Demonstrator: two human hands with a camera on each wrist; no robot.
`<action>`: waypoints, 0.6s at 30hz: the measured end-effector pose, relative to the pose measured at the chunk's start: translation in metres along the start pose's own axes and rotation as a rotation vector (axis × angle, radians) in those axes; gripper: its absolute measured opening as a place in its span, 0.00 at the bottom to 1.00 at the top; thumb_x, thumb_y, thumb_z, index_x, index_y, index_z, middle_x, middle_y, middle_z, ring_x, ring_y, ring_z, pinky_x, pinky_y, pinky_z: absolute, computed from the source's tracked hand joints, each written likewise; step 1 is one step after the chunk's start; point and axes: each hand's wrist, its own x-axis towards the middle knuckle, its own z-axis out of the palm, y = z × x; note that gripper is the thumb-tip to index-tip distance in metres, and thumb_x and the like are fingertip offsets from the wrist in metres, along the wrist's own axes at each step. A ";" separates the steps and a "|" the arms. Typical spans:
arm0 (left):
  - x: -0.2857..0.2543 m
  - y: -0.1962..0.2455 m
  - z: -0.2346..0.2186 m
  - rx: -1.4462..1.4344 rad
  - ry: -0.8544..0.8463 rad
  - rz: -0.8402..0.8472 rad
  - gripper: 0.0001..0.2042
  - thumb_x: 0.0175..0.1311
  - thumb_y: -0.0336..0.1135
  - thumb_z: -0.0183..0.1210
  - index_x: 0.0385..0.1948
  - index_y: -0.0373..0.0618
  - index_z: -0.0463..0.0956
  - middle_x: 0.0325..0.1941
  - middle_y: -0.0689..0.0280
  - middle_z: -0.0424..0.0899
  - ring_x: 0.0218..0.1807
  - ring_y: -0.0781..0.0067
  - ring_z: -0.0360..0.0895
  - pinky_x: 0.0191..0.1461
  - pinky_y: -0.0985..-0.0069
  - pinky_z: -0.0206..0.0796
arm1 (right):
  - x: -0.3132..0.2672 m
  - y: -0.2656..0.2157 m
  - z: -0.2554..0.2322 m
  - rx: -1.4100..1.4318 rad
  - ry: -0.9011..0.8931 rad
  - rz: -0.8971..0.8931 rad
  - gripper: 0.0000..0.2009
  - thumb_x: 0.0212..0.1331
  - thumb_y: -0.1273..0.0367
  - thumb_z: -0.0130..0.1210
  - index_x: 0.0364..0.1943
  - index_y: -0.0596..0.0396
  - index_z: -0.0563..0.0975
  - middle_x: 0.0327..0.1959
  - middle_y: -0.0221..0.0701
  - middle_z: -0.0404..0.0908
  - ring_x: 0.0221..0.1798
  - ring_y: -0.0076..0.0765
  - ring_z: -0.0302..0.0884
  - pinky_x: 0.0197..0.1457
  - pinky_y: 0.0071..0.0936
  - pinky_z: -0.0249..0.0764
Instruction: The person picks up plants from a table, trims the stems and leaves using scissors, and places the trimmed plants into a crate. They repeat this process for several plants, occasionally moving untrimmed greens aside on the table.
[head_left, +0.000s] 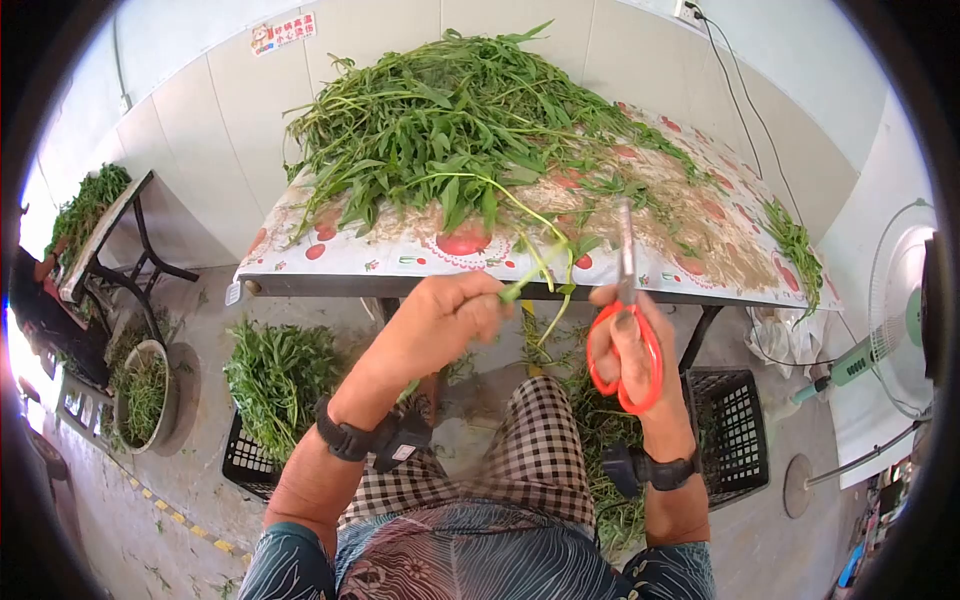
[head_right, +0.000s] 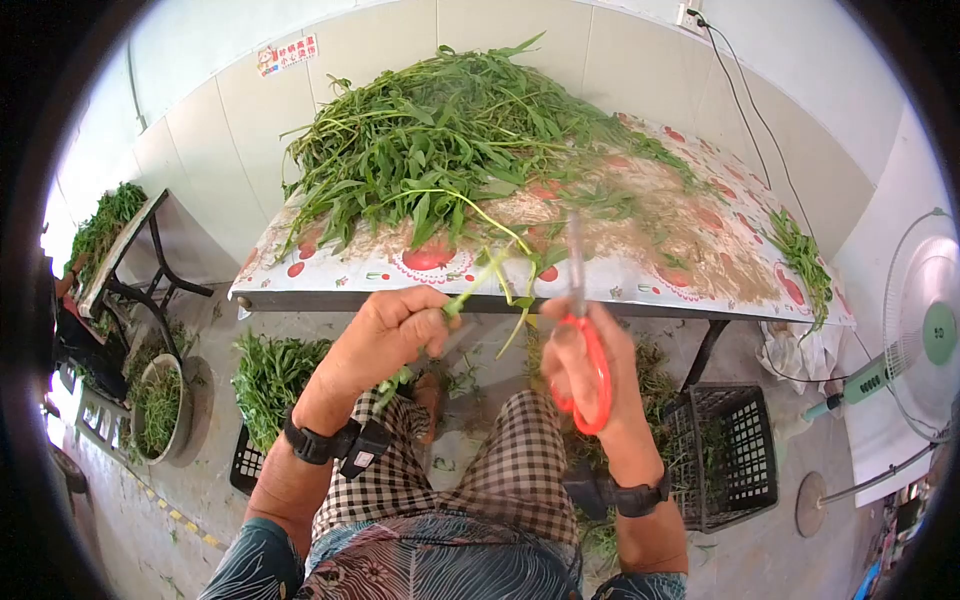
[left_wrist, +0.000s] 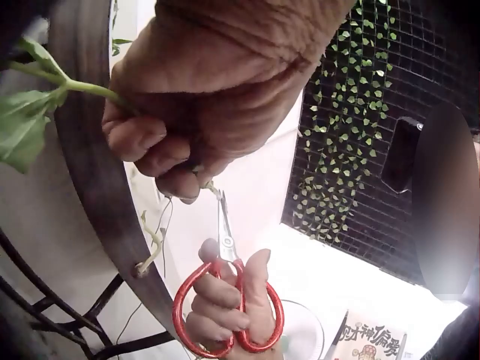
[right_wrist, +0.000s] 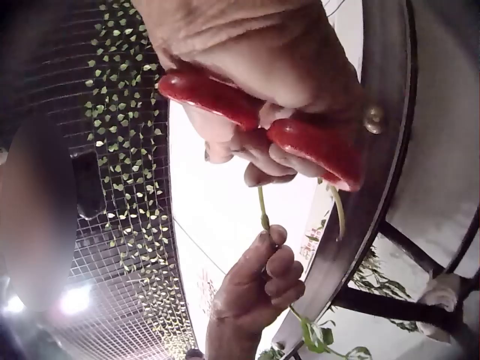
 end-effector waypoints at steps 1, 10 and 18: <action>-0.003 0.001 0.000 -0.118 0.047 -0.075 0.09 0.65 0.37 0.49 0.33 0.42 0.74 0.18 0.75 0.70 0.20 0.88 0.60 0.21 0.87 0.51 | 0.003 0.005 0.000 0.027 0.058 -0.040 0.25 0.55 0.52 0.55 0.44 0.61 0.68 0.19 0.25 0.70 0.17 0.15 0.60 0.19 0.13 0.56; -0.025 -0.025 -0.001 -0.686 0.161 -0.186 0.08 0.63 0.38 0.52 0.32 0.44 0.71 0.15 0.78 0.60 0.15 0.89 0.50 0.15 0.88 0.40 | 0.023 0.047 0.033 -0.154 0.305 -0.057 0.16 0.49 0.70 0.59 0.39 0.59 0.67 0.22 0.28 0.72 0.20 0.19 0.68 0.22 0.17 0.64; -0.038 -0.013 -0.015 -0.553 0.208 -0.136 0.09 0.64 0.38 0.51 0.32 0.42 0.72 0.15 0.76 0.64 0.16 0.88 0.55 0.17 0.87 0.47 | 0.025 0.015 0.008 -0.100 0.400 -0.311 0.15 0.47 0.76 0.56 0.41 0.60 0.68 0.25 0.31 0.77 0.22 0.19 0.69 0.25 0.16 0.66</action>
